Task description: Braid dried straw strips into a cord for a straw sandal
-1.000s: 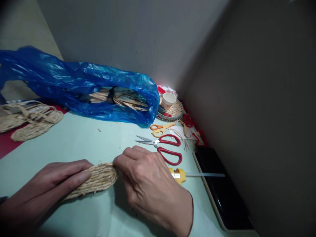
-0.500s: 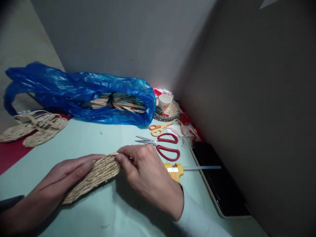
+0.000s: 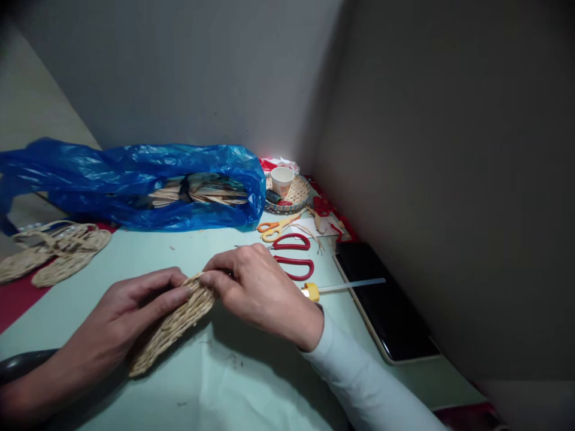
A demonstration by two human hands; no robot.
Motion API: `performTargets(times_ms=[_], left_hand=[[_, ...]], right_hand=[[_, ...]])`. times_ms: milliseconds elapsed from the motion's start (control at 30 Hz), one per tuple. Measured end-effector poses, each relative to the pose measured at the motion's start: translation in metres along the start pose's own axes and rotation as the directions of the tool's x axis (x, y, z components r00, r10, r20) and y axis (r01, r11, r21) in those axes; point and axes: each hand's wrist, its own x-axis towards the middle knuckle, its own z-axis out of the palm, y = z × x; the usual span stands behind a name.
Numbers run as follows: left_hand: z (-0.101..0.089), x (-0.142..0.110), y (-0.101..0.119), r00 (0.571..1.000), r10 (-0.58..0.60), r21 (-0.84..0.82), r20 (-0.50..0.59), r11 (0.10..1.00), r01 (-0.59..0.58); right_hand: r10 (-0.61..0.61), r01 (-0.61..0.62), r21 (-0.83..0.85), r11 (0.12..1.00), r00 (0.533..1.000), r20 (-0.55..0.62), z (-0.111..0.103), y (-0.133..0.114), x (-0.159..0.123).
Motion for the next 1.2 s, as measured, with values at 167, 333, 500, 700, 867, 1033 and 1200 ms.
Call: performTargets(times_ms=[167, 333, 500, 700, 867, 1033, 1200], left_hand=[[0.003, 0.000, -0.002, 0.997, 0.020, 0.095, -0.071, 0.995, -0.014], [0.000, 0.005, -0.001, 0.998, -0.062, 0.042, -0.015, 0.997, 0.062], [-0.007, 0.007, 0.005, 0.989, -0.128, -0.099, 0.068, 0.986, 0.134], [-0.020, 0.022, -0.011, 0.974, -0.177, -0.284, -0.142, 0.950, 0.131], [-0.022, 0.028, -0.029, 0.963, -0.236, -0.362, -0.129, 0.915, 0.175], [-0.014, 0.019, -0.022, 0.964, -0.261, -0.353, -0.040, 0.907, 0.231], [-0.009, 0.012, -0.015, 0.971, -0.218, -0.373, 0.096, 0.897, 0.238]], right_hand=[[-0.017, 0.017, -0.017, 1.000, 1.000, -0.006, 0.003, 0.001, 0.000], [-0.016, 0.016, -0.020, 1.000, 1.000, -0.007, 0.001, 0.003, 0.001], [-0.015, 0.015, 0.031, 0.999, 1.000, 0.023, -0.002, 0.001, 0.001], [0.023, -0.021, 0.076, 0.997, 0.999, -0.028, -0.012, 0.003, 0.001], [0.060, -0.058, 0.111, 0.992, 0.998, -0.017, -0.021, 0.006, 0.003], [0.036, -0.043, 0.117, 0.992, 0.998, 0.057, -0.022, 0.005, 0.004], [-0.033, 0.034, -0.009, 0.999, 0.990, 0.136, -0.012, 0.002, 0.003]])
